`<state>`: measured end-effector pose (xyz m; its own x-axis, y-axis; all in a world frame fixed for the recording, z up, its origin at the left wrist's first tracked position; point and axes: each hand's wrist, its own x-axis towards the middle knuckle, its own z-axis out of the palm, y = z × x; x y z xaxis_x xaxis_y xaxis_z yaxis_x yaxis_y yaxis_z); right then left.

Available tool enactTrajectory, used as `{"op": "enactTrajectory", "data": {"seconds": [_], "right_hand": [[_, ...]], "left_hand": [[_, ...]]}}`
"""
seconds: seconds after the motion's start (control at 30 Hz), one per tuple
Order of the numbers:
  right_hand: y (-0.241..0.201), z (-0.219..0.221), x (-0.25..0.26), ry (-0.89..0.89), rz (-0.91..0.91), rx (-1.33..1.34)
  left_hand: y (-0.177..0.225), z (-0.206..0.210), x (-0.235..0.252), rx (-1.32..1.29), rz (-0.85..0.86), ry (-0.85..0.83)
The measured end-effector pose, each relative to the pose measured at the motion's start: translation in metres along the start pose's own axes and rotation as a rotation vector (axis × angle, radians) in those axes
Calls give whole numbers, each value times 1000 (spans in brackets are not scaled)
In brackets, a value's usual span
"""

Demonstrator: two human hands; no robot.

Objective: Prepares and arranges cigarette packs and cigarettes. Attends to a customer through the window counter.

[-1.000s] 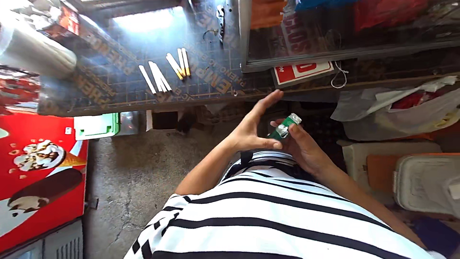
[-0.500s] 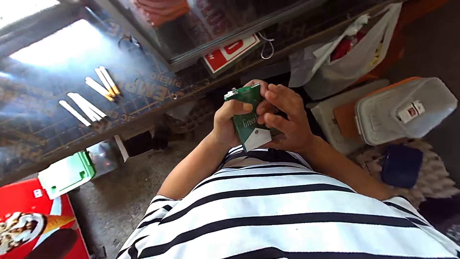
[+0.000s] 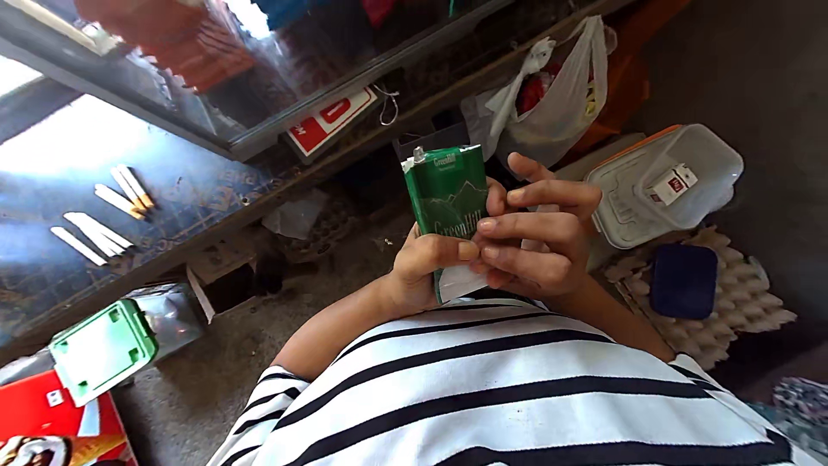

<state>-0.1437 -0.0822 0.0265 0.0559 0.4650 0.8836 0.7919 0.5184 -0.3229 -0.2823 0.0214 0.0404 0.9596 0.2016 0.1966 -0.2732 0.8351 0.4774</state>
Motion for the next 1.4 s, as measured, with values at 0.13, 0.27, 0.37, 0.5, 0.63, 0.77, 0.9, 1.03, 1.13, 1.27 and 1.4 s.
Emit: {"op": "enactTrajectory", "data": {"seconds": [0.13,0.27,0.37,0.5,0.63,0.77,0.9,1.03,1.13,1.27,1.4], "right_hand": [[1,-23,-8,-19,105,-25],[8,-66,7,-147,372,183],[18,-86,-6,-260,465,74],[28,-103,-26,-109,569,-29],[40,-121,-42,181,719,-111],[51,-128,-55,359,780,-94],[61,-136,-68,464,812,-66],[70,-142,-78,500,799,-12],[75,-145,-83,522,788,36],[78,-147,-84,540,794,83],[83,-151,-83,509,681,31]], "left_hand": [[-14,2,15,57,-73,-64],[-28,-13,34,340,-350,-227],[-44,-12,48,726,-477,-172],[-66,-12,57,1140,-236,106],[-88,-14,70,1140,23,219],[-114,-13,86,861,80,384],[-129,-13,94,733,90,366],[-137,-11,107,704,116,409],[-143,-11,111,682,115,491],[-149,-10,114,697,172,541],[-132,-19,114,897,143,363]]}}
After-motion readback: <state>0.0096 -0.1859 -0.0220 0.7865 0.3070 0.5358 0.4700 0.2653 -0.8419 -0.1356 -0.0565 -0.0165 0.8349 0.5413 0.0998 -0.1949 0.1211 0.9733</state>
